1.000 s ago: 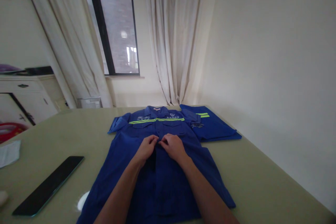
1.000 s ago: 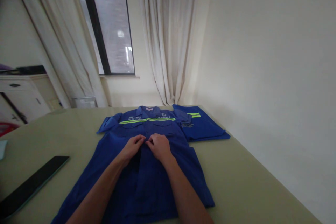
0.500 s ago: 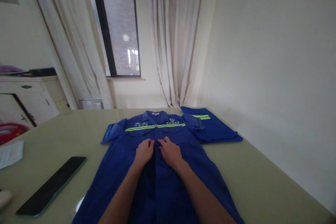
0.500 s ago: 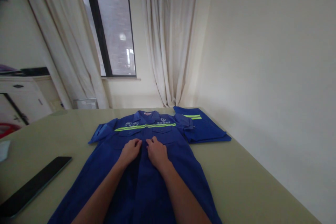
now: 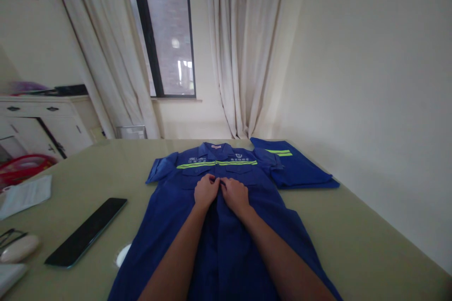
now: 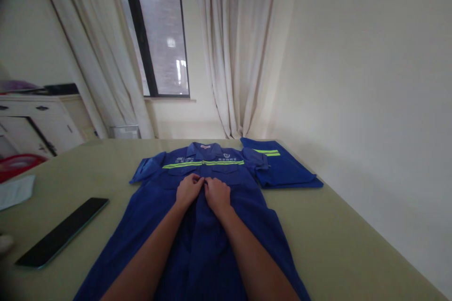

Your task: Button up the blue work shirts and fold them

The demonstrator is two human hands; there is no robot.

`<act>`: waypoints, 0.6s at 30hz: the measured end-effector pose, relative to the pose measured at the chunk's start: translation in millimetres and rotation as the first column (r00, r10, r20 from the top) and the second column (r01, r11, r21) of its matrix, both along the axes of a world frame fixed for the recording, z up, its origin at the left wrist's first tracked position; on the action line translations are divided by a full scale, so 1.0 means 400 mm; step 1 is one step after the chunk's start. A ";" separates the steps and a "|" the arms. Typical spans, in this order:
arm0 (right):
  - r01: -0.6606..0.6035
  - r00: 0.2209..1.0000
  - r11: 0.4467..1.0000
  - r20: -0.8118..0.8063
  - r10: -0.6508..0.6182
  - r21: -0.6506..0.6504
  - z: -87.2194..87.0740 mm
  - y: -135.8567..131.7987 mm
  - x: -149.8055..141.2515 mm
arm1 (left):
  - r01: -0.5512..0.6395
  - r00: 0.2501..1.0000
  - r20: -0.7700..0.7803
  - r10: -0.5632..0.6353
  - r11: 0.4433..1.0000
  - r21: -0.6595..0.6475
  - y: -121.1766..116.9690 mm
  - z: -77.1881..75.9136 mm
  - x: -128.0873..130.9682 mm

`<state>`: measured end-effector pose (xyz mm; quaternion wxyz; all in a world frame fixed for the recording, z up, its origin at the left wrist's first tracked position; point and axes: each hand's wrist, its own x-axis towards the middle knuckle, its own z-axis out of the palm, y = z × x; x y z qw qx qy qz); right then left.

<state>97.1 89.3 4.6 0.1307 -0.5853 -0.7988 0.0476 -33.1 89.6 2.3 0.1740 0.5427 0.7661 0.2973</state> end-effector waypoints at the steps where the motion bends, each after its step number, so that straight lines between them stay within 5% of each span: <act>1: 0.001 1.000 1.000 0.017 -0.001 -0.003 0.000 0.003 -0.003 | 0.004 1.000 0.001 -0.004 1.000 0.003 0.006 -0.001 -0.001; 12: -0.086 0.996 0.993 0.027 0.084 0.086 0.002 0.020 -0.011 | 0.050 0.996 0.059 -0.063 0.980 0.194 0.016 -0.022 -0.002; 18: -0.116 0.991 0.990 -0.063 0.121 0.075 0.002 0.024 -0.003 | 0.163 0.980 0.065 -0.189 0.945 0.284 0.024 -0.021 -0.018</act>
